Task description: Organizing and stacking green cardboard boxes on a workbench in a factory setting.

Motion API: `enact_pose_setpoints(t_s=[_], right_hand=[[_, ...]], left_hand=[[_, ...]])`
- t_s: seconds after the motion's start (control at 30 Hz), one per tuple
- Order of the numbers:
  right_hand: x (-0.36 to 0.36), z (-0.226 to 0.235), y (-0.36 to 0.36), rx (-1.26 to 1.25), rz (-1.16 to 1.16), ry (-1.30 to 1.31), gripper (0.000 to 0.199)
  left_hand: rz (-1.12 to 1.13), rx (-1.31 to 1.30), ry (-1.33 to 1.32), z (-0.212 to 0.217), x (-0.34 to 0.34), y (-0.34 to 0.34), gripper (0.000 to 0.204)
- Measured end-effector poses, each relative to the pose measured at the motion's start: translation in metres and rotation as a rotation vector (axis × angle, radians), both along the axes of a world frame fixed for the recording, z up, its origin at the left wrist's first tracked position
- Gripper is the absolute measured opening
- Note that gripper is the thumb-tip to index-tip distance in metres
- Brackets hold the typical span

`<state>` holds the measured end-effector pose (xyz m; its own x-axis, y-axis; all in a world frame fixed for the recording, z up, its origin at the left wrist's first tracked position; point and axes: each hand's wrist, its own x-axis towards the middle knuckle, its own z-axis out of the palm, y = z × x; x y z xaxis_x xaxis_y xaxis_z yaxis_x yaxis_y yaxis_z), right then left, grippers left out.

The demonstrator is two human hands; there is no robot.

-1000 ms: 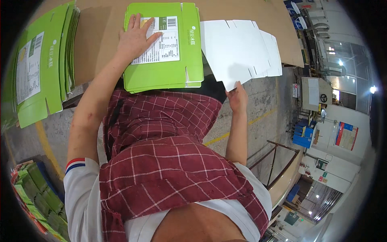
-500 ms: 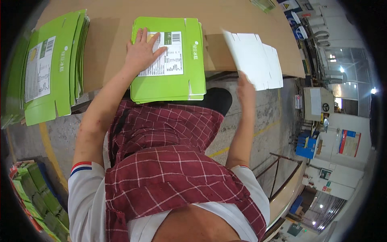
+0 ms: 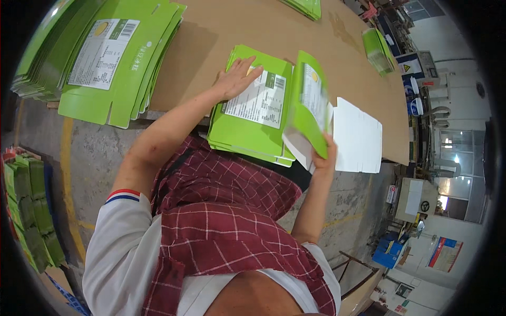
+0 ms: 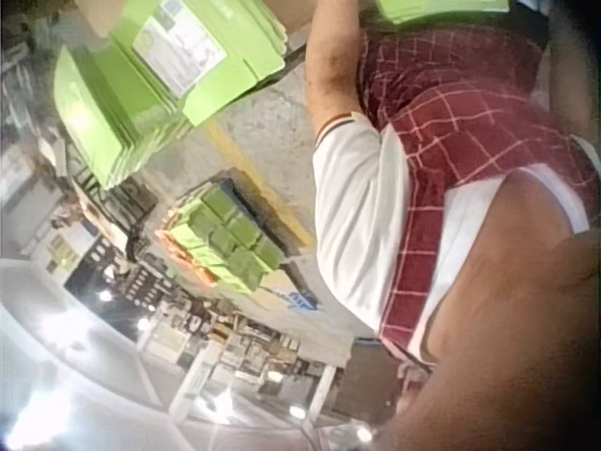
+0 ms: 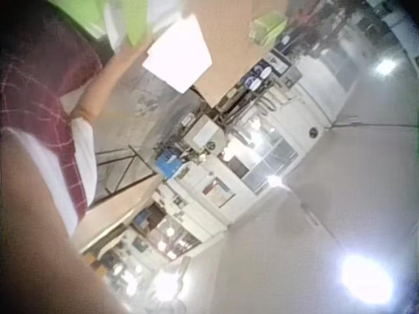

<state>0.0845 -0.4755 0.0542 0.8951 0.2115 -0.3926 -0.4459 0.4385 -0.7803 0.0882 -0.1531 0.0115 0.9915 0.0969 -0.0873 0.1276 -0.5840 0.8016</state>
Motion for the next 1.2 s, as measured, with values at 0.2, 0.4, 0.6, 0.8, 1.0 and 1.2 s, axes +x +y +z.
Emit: enact_pose_setpoints(t_s=[0.2,0.4,0.6,0.8,1.0,1.2], right_hand=[[-0.021,-0.039,0.026,-0.314,0.098,-0.325,0.036],[-0.037,0.002,0.093,-0.700,0.315,-0.366,0.036],[-0.008,0.000,-0.006,-0.887,0.083,-0.507,0.046],[0.033,-0.052,-0.006,-0.657,0.196,-0.418,0.059],[0.077,0.004,0.085,-1.282,0.444,-0.840,0.062],[0.027,-0.032,0.091,-1.925,0.492,-0.989,0.065]], left_hand=[[0.056,-0.500,-0.026,0.011,-0.003,0.011,0.088],[0.114,0.370,-0.177,-0.003,-0.012,-0.007,0.081],[0.101,0.669,-0.149,-0.016,-0.014,-0.016,0.081],[0.065,0.723,-0.090,-0.020,-0.011,-0.017,0.081],[0.044,0.746,-0.086,-0.012,-0.011,-0.018,0.082],[0.018,0.743,-0.089,-0.005,-0.014,-0.019,0.082]])
